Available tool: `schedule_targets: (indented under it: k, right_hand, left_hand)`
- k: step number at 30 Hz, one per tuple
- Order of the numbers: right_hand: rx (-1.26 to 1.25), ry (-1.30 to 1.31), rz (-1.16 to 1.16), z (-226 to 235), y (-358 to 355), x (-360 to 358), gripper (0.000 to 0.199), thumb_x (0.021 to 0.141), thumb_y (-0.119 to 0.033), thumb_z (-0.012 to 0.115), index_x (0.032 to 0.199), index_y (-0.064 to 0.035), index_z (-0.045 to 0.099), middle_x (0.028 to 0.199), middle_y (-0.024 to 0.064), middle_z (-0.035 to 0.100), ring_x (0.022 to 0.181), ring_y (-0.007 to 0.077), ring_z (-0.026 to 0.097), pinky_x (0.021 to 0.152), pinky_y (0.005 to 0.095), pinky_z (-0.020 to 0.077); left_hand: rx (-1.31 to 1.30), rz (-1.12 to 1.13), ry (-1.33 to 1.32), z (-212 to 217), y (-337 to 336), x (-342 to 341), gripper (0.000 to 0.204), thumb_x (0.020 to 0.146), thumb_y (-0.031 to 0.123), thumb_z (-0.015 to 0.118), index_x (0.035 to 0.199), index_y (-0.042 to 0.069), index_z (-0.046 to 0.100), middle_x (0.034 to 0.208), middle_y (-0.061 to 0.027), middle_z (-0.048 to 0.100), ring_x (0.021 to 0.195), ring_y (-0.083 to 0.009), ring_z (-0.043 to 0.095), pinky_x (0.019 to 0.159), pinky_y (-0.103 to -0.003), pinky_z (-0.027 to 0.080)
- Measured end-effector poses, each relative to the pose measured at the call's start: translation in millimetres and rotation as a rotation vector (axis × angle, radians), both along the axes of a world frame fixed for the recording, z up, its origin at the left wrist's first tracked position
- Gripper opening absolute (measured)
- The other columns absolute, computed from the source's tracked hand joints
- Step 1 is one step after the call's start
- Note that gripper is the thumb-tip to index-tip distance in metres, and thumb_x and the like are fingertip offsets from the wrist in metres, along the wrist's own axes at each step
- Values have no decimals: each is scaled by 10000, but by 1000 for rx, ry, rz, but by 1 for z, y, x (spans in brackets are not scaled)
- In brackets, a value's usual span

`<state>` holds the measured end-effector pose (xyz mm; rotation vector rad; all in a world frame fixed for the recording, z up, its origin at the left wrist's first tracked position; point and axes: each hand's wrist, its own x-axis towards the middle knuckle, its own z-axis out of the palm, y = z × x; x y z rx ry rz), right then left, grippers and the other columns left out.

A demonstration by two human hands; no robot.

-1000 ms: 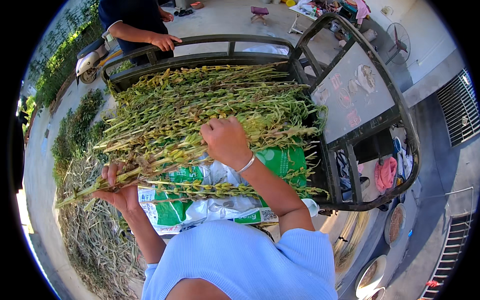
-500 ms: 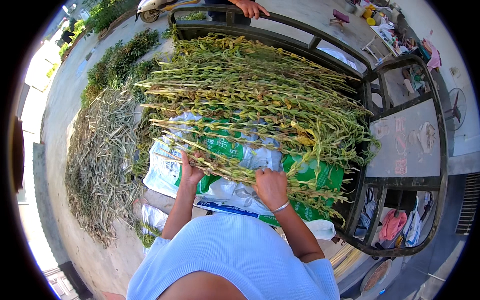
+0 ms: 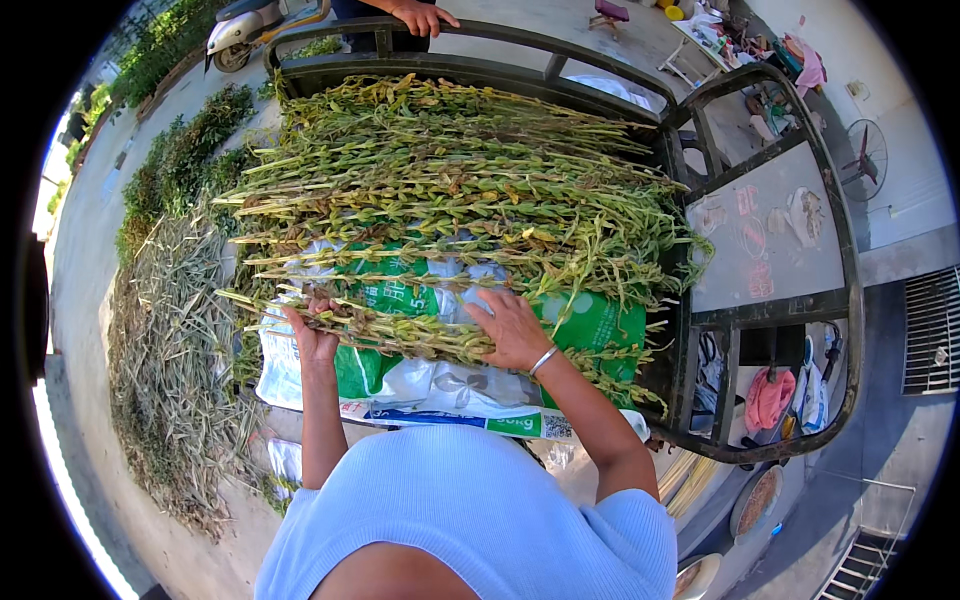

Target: The person bundles long green plant stalks using white plastic ties. They gather stalks from a pile on a cart, align them, and secure them with ties. The person then places the finished bundles onto a white sack on the ground.

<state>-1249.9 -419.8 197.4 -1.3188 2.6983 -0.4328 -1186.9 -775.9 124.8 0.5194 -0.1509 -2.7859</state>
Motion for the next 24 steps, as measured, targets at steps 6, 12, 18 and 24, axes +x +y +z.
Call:
schedule_targets:
  k: [6, 12, 18, 24]
  right_hand:
    - [105, 106, -128, 21, -18, 3, 113, 638, -99, 655, 724, -72, 587, 685, 68, 591, 670, 265, 579, 665, 394, 397]
    - [158, 365, -155, 120, -34, 50, 191, 701, -138, 618, 879, -75, 592, 657, 62, 547, 613, 219, 562, 587, 362, 364]
    - [138, 196, -188, 101, -27, 72, 283, 705, -162, 608, 967, -55, 621, 637, 68, 578, 589, 218, 577, 585, 387, 353]
    - [329, -283, -224, -41, 16, 20, 476, 530, -351, 776, 909, -111, 619, 715, 54, 629, 723, 265, 622, 633, 452, 390]
  left_hand:
    - [101, 67, -59, -22, -3, 14, 515, 770, 538, 632, 776, 71, 416, 703, -7, 401, 702, -176, 457, 819, -391, 476]
    - [326, -54, 258, -37, -4, 7, 480, 789, 503, 641, 781, 72, 429, 714, -15, 431, 716, -195, 450, 766, -351, 464]
    - [21, -88, 159, -72, -33, 16, 509, 793, 570, 596, 778, 84, 449, 743, -13, 454, 767, -188, 482, 757, -350, 456]
    - [-177, -31, -181, -75, -23, 2, 522, 781, 579, 590, 736, 72, 474, 678, -34, 517, 748, -225, 537, 801, -396, 509]
